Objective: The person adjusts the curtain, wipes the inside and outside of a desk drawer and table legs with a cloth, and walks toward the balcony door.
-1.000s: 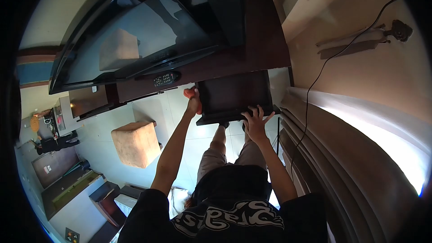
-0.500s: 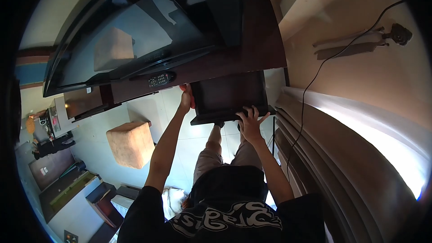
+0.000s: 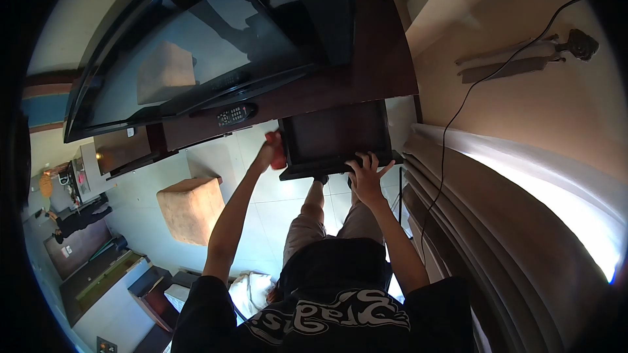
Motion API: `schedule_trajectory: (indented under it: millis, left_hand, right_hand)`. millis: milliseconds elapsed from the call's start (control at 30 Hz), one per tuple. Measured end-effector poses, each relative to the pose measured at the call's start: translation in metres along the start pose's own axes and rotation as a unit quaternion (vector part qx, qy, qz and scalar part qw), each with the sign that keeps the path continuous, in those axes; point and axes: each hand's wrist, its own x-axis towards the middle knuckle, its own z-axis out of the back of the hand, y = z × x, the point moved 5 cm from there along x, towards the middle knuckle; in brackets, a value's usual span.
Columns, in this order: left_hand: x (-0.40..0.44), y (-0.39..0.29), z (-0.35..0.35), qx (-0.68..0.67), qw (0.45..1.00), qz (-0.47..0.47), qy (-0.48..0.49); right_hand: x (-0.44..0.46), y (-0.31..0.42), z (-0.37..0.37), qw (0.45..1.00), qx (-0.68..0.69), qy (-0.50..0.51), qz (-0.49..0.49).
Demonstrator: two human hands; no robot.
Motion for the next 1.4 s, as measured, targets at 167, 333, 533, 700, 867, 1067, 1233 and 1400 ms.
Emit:
schedule_trajectory:
  millis: [167,333,533,700,867,1067,1233,1400]
  left_hand:
    - [0.023,-0.017,-0.015,-0.129,0.986,-0.063,-0.084]
    - [-0.007,0.025,-0.019,-0.154,0.987,0.02,-0.04]
    - [-0.041,0.019,-0.005,-0.021,0.991,0.116,0.069]
    - [0.021,-0.016,-0.005,-0.171,0.984,-0.049,0.016]
    - [0.018,-0.002,-0.014,-0.17,0.985,-0.012,-0.039]
    - [-0.015,0.037,-0.011,-0.1,0.99,0.099,0.015]
    - [0.023,0.018,0.008,-0.132,0.991,0.009,-0.018]
    - [0.019,0.001,-0.018,-0.223,0.973,-0.054,-0.025]
  right_hand:
    - [-0.003,-0.002,-0.004,1.0,-0.013,-0.002,0.01]
    - [-0.001,-0.004,-0.004,1.0,-0.009,-0.003,0.013]
    - [-0.001,-0.003,-0.003,1.0,-0.005,0.001,0.01]
    - [0.0,-0.001,-0.004,1.0,-0.013,0.007,0.005]
    - [0.003,-0.004,-0.002,1.0,-0.013,0.017,0.004]
    - [0.0,-0.005,-0.004,1.0,-0.015,0.01,0.005]
    - [0.001,-0.001,-0.001,1.0,0.0,0.009,-0.001]
    - [0.0,-0.003,-0.002,1.0,-0.014,0.002,0.001]
